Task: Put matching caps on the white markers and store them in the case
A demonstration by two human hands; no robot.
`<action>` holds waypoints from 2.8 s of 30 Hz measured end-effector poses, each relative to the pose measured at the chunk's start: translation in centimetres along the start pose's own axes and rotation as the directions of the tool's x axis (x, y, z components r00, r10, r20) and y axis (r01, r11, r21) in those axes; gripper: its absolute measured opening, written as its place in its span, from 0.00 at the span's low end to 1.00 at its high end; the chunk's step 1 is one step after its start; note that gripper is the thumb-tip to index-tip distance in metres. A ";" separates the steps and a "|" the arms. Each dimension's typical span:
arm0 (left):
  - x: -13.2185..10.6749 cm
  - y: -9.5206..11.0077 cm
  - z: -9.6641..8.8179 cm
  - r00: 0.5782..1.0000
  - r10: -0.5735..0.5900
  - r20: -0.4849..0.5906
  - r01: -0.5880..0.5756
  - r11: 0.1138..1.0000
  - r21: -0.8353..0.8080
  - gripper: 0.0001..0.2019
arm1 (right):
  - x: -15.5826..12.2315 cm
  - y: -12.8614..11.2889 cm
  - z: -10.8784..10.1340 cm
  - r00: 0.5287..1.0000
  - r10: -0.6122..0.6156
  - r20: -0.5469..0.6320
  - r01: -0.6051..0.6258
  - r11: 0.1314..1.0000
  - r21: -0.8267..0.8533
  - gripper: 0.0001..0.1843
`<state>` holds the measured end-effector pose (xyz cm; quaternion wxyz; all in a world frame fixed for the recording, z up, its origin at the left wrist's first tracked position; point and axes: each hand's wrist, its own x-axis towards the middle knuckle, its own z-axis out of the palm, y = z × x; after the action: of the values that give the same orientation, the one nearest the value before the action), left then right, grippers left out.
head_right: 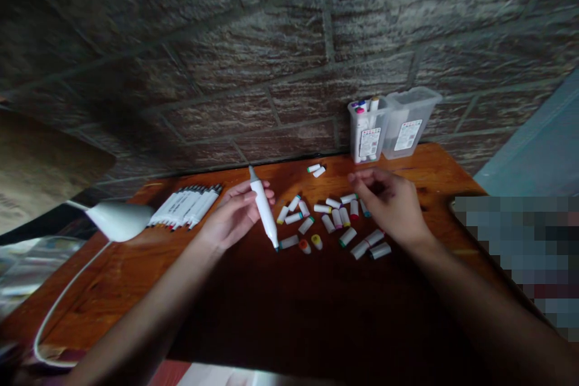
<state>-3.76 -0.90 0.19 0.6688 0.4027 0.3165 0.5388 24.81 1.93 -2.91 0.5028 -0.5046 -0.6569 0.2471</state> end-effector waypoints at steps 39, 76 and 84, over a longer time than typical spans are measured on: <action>-0.5 -1.2 -0.5 0.856 -0.176 0.487 -0.442 0.241 0.864 0.04 | -1.2 -3.6 1.6 0.864 0.155 0.479 -0.463 0.618 0.635 0.13; -2.4 -3.0 3.3 0.967 0.124 0.221 -0.240 0.731 0.639 0.22 | -4.1 -4.9 3.2 0.899 0.231 0.371 -0.371 0.852 0.370 0.25; -1.9 -3.5 5.3 1.000 -0.005 -0.028 0.005 1.000 -0.007 0.37 | -6.5 -7.1 4.4 0.998 -0.018 0.066 0.004 0.979 0.203 0.22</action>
<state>2.05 -4.11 -0.42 0.6670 0.3920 0.3252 0.5438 17.78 -5.82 -1.31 0.5308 -0.4383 -0.6476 0.3268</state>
